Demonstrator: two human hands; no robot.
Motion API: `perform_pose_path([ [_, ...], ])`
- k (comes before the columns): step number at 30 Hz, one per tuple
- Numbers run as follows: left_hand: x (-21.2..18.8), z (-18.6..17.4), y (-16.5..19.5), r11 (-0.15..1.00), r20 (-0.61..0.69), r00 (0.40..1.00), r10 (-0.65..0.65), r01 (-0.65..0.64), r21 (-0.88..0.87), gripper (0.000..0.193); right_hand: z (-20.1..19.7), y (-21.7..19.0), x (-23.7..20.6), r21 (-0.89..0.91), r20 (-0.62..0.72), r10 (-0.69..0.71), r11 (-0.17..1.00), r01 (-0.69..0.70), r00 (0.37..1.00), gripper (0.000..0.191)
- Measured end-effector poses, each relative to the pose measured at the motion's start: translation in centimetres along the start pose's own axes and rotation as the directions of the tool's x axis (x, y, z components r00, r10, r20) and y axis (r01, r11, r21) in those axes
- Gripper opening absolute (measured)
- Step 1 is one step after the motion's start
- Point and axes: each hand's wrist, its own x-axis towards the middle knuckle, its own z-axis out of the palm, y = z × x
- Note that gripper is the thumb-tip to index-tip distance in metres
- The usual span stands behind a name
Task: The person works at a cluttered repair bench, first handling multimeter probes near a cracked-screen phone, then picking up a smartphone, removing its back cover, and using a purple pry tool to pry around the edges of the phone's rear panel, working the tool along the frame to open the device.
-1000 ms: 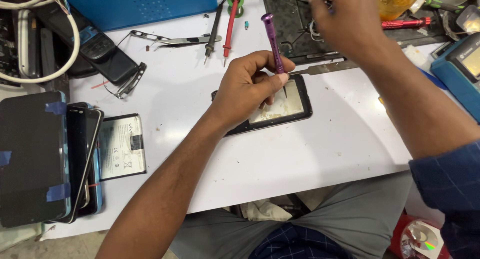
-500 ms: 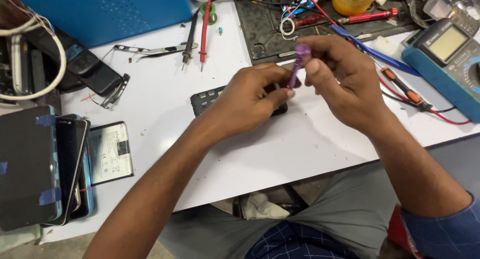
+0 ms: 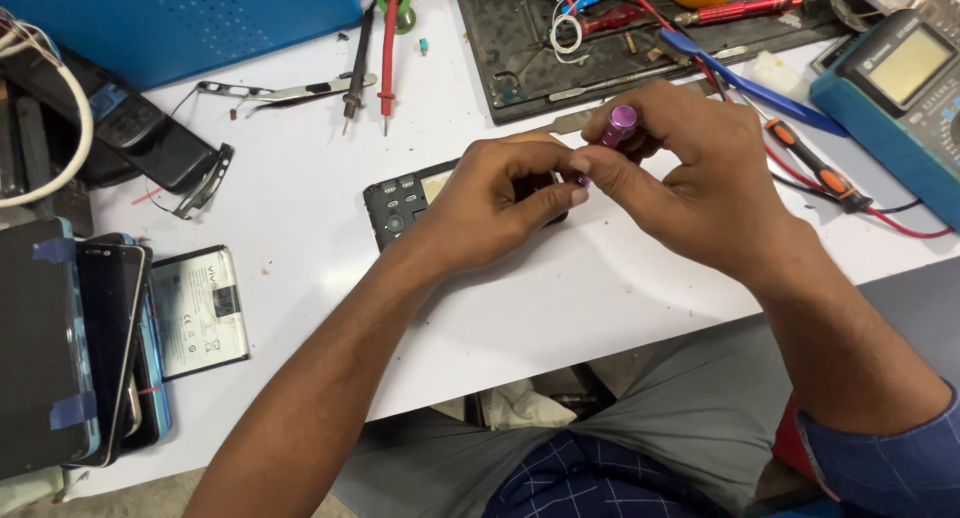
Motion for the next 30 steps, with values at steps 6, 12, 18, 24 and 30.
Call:
perform_pose_path([
  [6,0.1,0.1,0.0,1.000,0.015,1.000,0.004,-0.004,-0.018,0.023,0.1,0.3,-0.4,-0.015,-0.002,0.032,0.999,-0.032,0.999,0.021],
  [12,0.2,0.2,0.0,1.000,0.023,1.000,0.013,-0.013,-0.011,0.021,-0.1,-0.1,0.2,-0.059,0.017,0.004,0.998,-0.003,1.000,0.027],
  [18,0.3,0.2,0.0,0.999,0.047,0.999,-0.008,0.006,0.042,0.020,-2.1,-2.6,2.1,-0.537,0.219,0.082,0.842,0.050,0.972,0.042],
  [24,0.4,0.2,-0.7,0.989,0.042,0.991,0.130,-0.127,-0.075,0.019,-3.2,-4.6,4.1,-0.811,0.397,0.285,0.553,0.189,0.872,0.046],
  [30,0.4,0.0,-0.8,0.996,0.064,0.995,0.082,-0.081,-0.024,0.020,-3.7,-4.7,5.1,-0.712,0.577,0.246,0.618,0.333,0.779,0.034],
])
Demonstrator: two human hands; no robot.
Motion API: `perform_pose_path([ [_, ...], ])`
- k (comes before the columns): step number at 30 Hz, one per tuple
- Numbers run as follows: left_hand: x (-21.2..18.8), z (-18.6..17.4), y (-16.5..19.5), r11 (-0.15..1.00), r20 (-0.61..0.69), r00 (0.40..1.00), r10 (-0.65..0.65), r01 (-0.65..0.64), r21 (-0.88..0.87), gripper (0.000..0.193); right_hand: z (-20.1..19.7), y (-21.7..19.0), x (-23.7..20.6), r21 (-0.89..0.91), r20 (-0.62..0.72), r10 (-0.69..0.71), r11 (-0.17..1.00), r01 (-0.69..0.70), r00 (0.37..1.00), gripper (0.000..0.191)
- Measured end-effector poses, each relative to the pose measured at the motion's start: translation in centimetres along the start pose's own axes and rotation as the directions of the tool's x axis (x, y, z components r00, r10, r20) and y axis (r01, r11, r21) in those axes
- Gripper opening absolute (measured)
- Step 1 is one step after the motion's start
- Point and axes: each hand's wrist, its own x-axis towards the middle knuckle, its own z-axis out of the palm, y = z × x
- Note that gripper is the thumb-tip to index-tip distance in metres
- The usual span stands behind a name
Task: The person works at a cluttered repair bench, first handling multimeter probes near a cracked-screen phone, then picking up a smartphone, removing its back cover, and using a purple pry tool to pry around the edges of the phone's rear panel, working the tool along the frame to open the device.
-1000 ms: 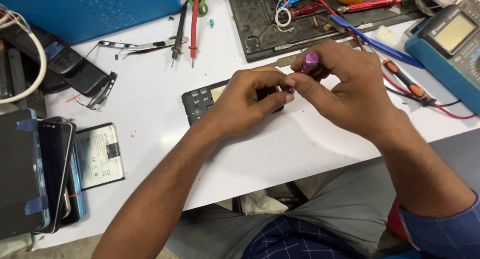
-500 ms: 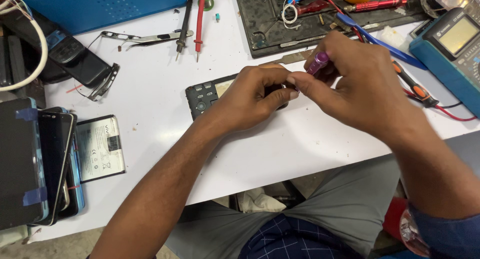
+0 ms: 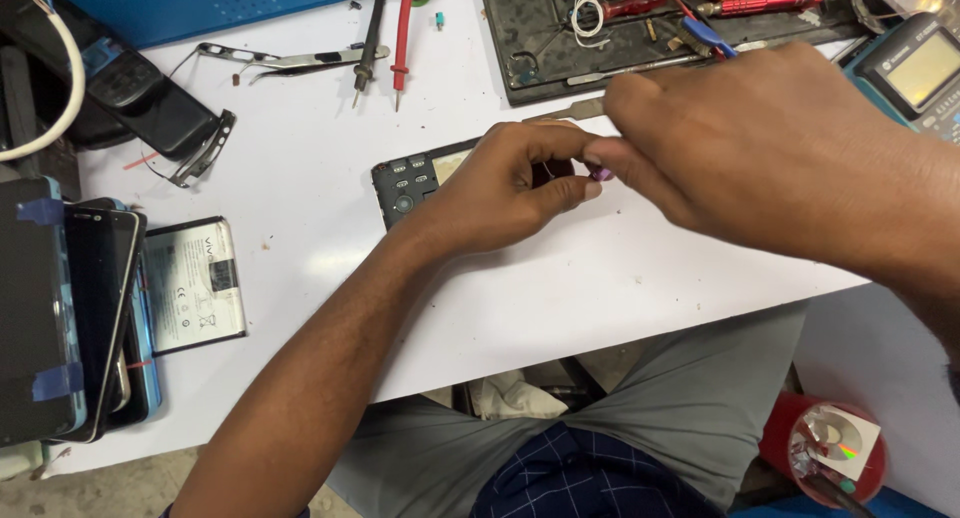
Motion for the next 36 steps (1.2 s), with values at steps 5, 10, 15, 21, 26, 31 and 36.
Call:
perform_pose_path([
  [5,0.0,-0.1,0.1,0.999,0.012,1.000,0.025,-0.024,-0.037,0.020,-0.3,-0.1,0.0,0.144,-0.102,-0.123,0.980,0.137,0.987,0.025],
  [10,0.2,0.1,-0.2,0.998,-0.007,1.000,-0.026,0.026,-0.061,0.018,-0.6,-0.4,0.6,0.097,0.186,-0.028,0.995,0.010,0.982,0.015],
  [15,0.4,0.6,-0.4,0.997,-0.029,1.000,0.007,-0.009,-0.077,0.015,-1.0,-0.7,0.3,0.114,-0.074,-0.070,0.990,0.079,0.995,0.030],
  [21,0.4,0.5,-0.1,0.998,-0.046,0.998,0.053,-0.051,0.046,0.016,-0.5,-1.3,0.2,0.027,0.032,0.018,0.999,-0.019,0.999,0.029],
  [26,0.4,0.3,0.1,0.998,-0.062,0.998,0.020,-0.016,0.068,0.012,0.0,-1.0,0.3,0.111,-0.059,0.024,0.994,-0.017,0.998,0.030],
  [31,0.5,-0.2,-0.2,0.995,-0.042,0.994,0.097,-0.098,-0.009,0.016,0.9,-1.2,-0.4,0.288,-0.211,0.105,0.957,-0.041,0.972,0.064],
  [36,0.3,-0.1,0.0,0.996,-0.075,0.995,0.067,-0.062,0.070,0.019,3.4,-1.0,-2.1,0.438,-0.383,0.179,0.899,0.008,0.906,0.066],
])
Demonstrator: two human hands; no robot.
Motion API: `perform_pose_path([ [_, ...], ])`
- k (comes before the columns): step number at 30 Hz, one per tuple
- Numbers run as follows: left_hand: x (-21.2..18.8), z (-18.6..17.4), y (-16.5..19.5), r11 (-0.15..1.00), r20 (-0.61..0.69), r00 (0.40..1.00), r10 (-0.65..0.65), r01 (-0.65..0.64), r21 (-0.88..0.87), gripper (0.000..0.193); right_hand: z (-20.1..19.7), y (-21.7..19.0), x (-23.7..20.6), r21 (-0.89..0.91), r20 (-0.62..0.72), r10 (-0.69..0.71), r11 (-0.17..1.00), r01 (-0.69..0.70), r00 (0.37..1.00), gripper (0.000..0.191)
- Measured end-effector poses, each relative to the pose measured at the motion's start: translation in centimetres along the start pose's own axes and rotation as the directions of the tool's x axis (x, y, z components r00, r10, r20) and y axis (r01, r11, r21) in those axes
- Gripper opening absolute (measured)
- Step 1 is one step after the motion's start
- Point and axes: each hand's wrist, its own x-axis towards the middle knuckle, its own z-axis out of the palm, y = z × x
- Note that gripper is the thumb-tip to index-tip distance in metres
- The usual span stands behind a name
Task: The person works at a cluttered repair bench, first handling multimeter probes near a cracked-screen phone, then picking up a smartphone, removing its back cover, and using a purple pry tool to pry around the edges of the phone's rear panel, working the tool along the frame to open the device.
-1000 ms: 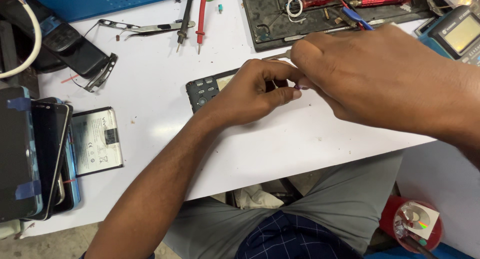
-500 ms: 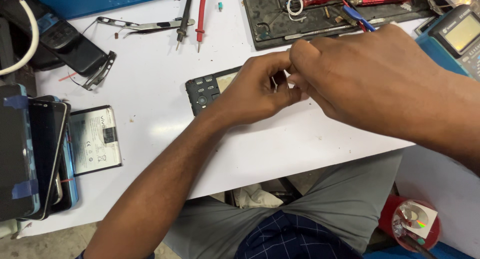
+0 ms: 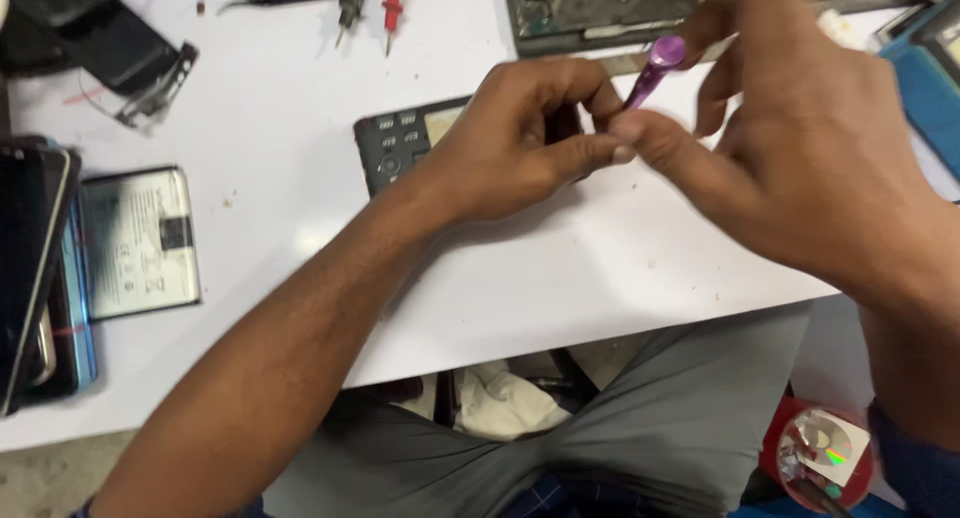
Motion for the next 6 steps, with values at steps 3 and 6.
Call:
perform_pose_path([
  [3,-0.1,-0.1,-0.3,0.995,-0.010,0.995,0.099,-0.099,-0.031,0.018,1.4,0.8,-2.2,0.118,-0.151,0.030,0.993,-0.012,0.988,0.055],
  [6,0.1,0.1,-0.5,0.989,0.010,0.994,0.107,-0.105,-0.101,0.015,2.5,1.1,-5.7,0.288,-0.214,0.162,0.953,-0.096,0.963,0.048],
])
